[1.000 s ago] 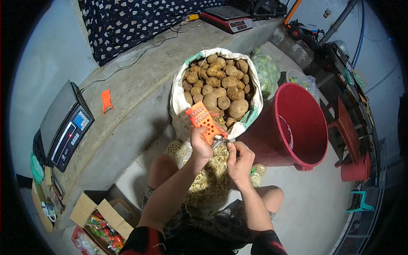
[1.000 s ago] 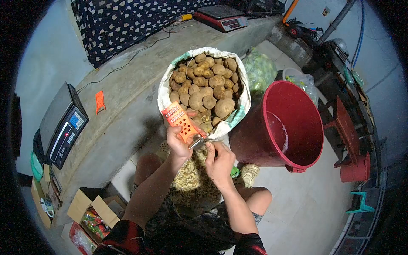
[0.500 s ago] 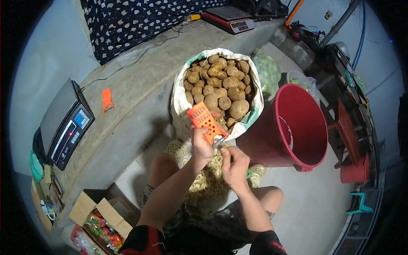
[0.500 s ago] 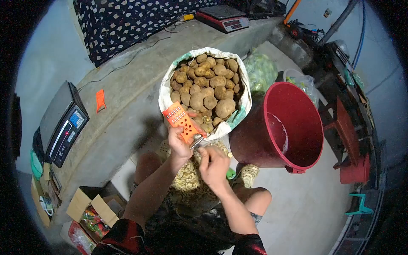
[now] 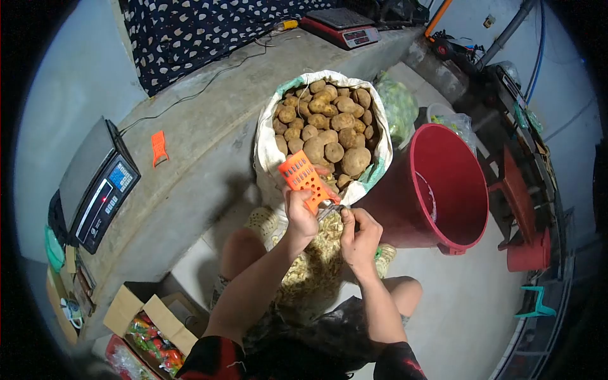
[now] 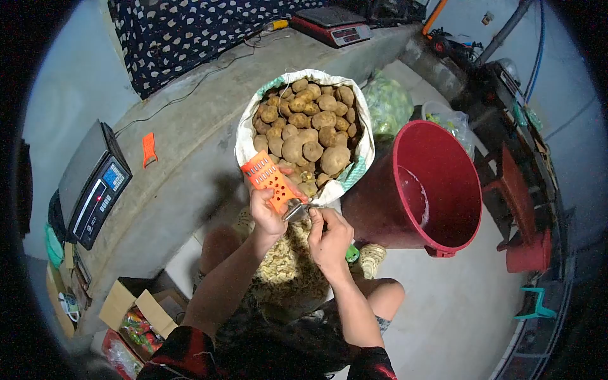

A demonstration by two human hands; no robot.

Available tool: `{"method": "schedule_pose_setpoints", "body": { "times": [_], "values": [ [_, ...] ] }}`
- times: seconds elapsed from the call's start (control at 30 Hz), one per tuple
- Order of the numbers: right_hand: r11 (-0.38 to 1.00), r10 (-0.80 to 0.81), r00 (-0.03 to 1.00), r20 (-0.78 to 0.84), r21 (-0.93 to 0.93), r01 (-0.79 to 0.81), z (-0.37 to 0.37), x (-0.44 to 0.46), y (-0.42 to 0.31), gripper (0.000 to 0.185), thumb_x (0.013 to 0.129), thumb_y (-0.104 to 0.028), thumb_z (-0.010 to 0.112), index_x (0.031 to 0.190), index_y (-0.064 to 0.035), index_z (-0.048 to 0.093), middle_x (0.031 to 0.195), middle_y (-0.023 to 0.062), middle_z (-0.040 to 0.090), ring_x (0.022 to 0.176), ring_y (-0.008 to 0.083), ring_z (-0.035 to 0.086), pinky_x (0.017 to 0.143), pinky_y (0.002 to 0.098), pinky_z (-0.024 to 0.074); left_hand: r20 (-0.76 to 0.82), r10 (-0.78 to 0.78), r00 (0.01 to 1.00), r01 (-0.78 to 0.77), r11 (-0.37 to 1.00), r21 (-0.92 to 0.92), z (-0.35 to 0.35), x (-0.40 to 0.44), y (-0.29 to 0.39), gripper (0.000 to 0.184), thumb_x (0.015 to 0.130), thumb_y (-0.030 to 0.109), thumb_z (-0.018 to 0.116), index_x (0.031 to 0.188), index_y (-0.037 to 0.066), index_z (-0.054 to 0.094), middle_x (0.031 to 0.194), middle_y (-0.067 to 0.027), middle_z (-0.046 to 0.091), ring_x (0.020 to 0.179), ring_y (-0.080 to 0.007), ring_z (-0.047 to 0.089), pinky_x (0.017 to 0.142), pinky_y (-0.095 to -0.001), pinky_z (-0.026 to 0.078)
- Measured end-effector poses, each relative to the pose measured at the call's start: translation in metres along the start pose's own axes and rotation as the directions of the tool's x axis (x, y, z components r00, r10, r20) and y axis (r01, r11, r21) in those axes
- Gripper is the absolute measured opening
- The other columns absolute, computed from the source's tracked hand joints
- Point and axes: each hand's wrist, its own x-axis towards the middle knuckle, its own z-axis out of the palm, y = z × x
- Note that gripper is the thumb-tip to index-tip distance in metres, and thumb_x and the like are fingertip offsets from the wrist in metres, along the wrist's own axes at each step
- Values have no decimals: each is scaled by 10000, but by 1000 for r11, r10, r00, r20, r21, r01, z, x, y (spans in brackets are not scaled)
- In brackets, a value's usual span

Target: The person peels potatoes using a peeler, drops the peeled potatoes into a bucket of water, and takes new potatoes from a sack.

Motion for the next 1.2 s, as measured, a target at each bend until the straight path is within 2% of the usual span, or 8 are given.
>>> {"method": "schedule_pose_setpoints", "body": {
  "times": [0.27,0.4,0.47,0.67,0.73,0.87,1.0,1.2],
  "values": [
    [996,-77,993,94,54,72,9,-14,-11,176,879,-134,611,769,-1,642,711,186,615,639,362,610,597,404,473,-16,-4,1000,5,999,44,1,0,6,503,772,288,414,1115,-76,473,692,-168,594,644,-283,611,644,-392,537],
    [999,41,997,63,0,-41,1,-3,-8,167,865,-128,624,754,-4,643,708,173,623,640,350,620,598,405,479,-26,-5,1000,6,1000,20,3,-1,3,509,772,298,411,1115,-73,473,685,-163,593,636,-283,608,630,-393,538],
    [990,-139,988,62,31,138,8,-16,-8,164,867,-121,625,762,5,640,704,178,617,627,345,612,587,394,470,-7,-2,1000,2,1000,1,-1,1,2,489,775,268,411,1124,-71,468,697,-163,594,633,-284,608,628,-397,540],
    [993,76,996,41,87,-80,-4,-1,-5,228,894,-158,625,776,36,622,629,187,569,542,285,545,554,374,431,-115,13,993,-10,1000,25,18,2,11,407,805,71,418,1196,-42,427,729,-145,567,628,-270,608,599,-393,548],
    [989,100,993,65,99,-106,-1,-1,1,276,918,-188,609,765,42,605,579,173,517,509,232,467,532,364,401,-336,-41,941,67,995,68,28,4,16,398,851,107,461,1226,-19,413,710,-110,535,621,-222,598,552,-349,538],
    [984,123,988,97,119,-134,2,-3,6,339,930,-223,597,730,49,562,559,168,477,505,209,406,515,366,377,-254,-46,966,68,995,80,-3,7,7,433,874,190,495,1264,20,410,715,-75,514,569,-171,563,505,-307,500],
    [980,142,985,99,125,-153,2,-3,3,349,930,-230,596,726,50,553,554,170,467,508,206,402,518,368,381,-129,-167,977,140,971,-193,-9,6,3,618,828,393,466,1300,0,399,717,-112,569,584,-225,580,557,-383,512],
    [981,144,981,130,113,-159,3,-3,3,339,928,-243,598,759,50,584,570,175,497,511,216,422,531,368,399,-24,-202,979,196,967,-160,-6,7,5,676,839,422,377,1336,-36,395,776,-158,606,698,-285,613,652,-445,530]
  ]
}}
